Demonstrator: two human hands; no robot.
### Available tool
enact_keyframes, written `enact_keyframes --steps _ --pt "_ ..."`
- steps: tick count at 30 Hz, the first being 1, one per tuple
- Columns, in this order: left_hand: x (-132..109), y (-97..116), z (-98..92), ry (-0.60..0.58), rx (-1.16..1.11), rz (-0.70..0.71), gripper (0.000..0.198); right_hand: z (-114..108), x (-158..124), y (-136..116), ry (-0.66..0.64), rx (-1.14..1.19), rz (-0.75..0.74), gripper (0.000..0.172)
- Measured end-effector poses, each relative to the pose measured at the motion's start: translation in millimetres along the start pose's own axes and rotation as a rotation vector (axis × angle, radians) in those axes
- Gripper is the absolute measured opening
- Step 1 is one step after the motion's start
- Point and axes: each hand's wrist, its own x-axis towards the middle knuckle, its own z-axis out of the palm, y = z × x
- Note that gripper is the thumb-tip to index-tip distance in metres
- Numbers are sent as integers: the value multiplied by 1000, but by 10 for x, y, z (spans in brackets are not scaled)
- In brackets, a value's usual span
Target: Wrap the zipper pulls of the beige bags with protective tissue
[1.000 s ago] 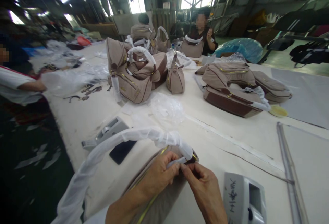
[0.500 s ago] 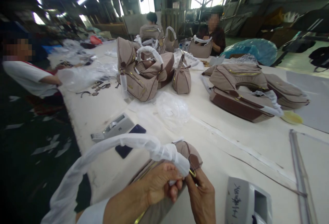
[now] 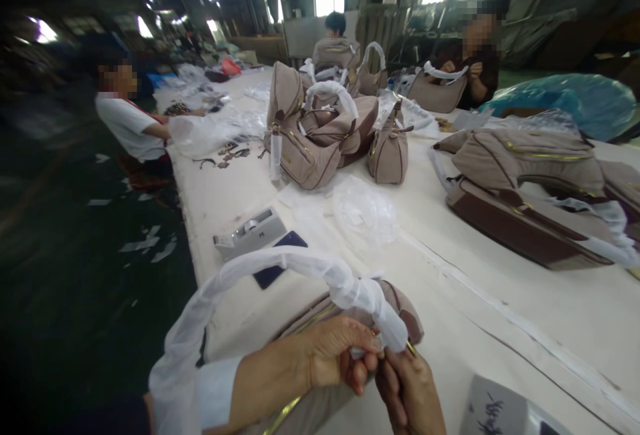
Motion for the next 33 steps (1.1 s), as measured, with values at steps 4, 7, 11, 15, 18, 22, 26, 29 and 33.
enact_keyframes --steps 4,7,11,15,18,22,26,29,33 --pt "-23 37 -31 -104 -42 -101 6 -116 27 45 -235 238 117 27" --pt "-43 32 -35 -203 -81 -143 12 -179 28 20 -321 265 162 34" --pt "-35 31 -46 -245 -84 -253 4 -159 0 -46 -309 199 196 37" --pt "-20 47 -73 -257 -116 -281 3 -101 -10 -56 -235 121 170 37" --pt "-18 30 -69 -257 -105 -272 4 -142 18 -41 -245 84 156 36" --pt "13 -93 -7 -230 -34 -157 14 -255 35 -70 -302 40 134 47" --pt "29 -262 100 -29 206 356 27 -235 -81 -92 -227 -3 122 32" --pt "-1 -334 165 121 409 506 26 -120 -212 -64 -13 38 -5 34" --pt "-51 -368 197 215 568 596 18 17 -289 -41 203 -5 -102 39"
